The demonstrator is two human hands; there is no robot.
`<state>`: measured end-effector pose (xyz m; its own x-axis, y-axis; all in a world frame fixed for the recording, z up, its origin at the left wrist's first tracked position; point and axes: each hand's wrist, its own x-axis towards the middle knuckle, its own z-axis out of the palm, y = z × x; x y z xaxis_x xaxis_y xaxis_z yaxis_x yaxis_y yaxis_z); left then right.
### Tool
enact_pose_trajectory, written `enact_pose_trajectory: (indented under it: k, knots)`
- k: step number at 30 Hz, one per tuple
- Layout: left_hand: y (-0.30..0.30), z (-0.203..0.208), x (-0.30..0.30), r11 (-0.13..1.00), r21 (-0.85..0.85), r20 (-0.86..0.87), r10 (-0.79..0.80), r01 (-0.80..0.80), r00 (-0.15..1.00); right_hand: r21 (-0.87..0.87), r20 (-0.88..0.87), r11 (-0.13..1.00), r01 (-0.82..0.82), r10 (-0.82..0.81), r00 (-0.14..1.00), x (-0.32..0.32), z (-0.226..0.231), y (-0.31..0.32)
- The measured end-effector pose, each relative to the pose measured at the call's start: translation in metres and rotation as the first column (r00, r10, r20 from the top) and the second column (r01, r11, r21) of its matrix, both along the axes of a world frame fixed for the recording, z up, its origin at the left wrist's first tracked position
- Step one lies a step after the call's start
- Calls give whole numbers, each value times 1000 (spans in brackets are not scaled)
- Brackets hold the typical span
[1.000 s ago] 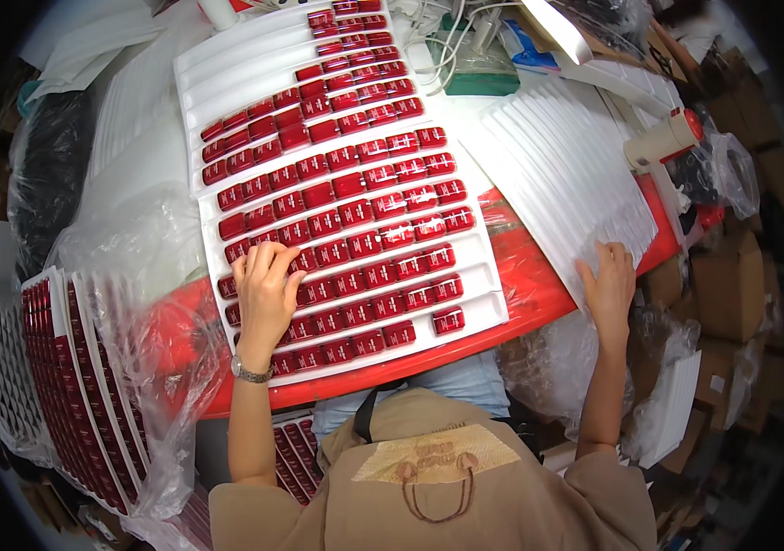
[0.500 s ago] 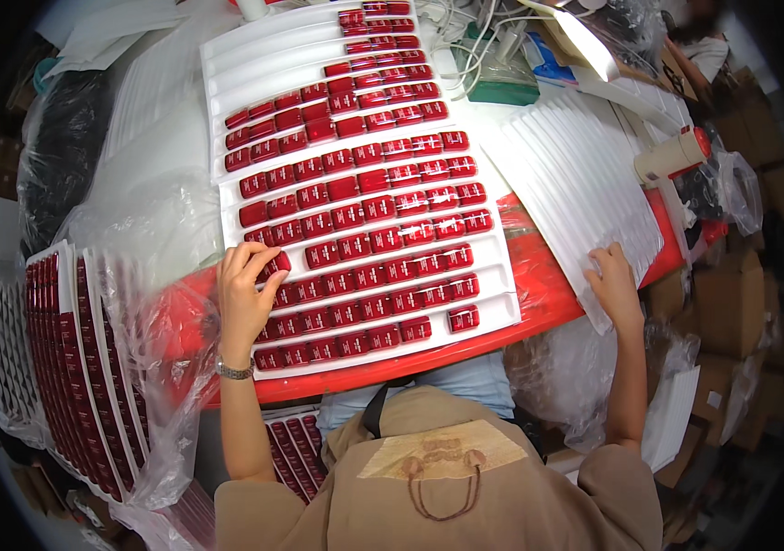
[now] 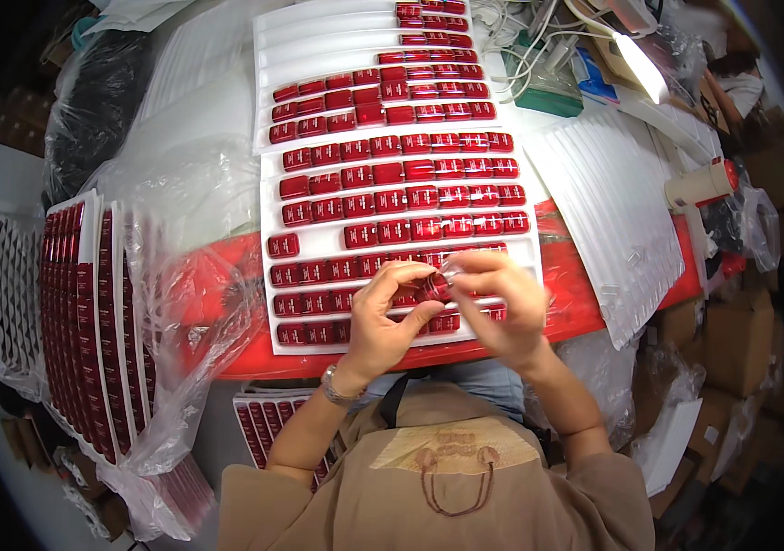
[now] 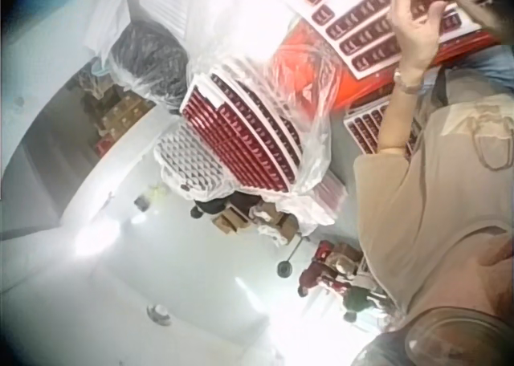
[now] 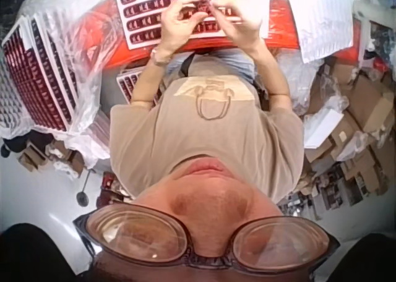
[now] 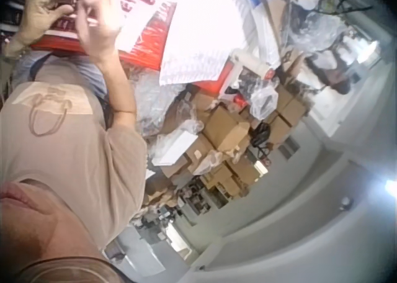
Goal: Sorting small red components into compartments of a white tray at a factory workstation.
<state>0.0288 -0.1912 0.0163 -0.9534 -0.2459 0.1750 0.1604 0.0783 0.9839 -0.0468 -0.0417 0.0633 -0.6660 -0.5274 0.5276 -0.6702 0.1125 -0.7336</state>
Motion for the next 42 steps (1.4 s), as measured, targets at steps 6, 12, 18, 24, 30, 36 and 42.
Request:
enact_pose_trajectory:
  k: [6, 12, 18, 24, 30, 36, 42]
  knots:
    - [-40, -3, 3, 837, -507, -126, 165, -207, 978, 232, -75, 953, 195, -182, 980, -12, -10, 88]
    - [-95, -2, -21, 595, -801, -8, 96, -64, 995, -25, 408, 347, 937, -852, 327, -38, -134, 320]
    - [-103, -2, -15, 583, -812, 28, 97, -34, 995, -28, 540, 345, 938, -785, 304, -46, -117, 267]
    - [-144, -16, 7, 520, -854, 113, 219, -18, 969, 294, 45, 402, 867, -912, 407, -25, -81, 276]
    - [-149, -23, 9, 666, -743, 119, 232, -68, 965, 619, -608, 146, 772, -533, 588, -26, -53, 203]
    - [-108, -9, 14, 902, -207, -113, 363, -379, 925, 237, 78, 651, 721, -753, 654, -35, -40, 172]
    - [-2, 19, 11, 943, -328, -70, -82, 55, 994, -181, 556, 975, 128, -6, 831, 11, 10, 34]
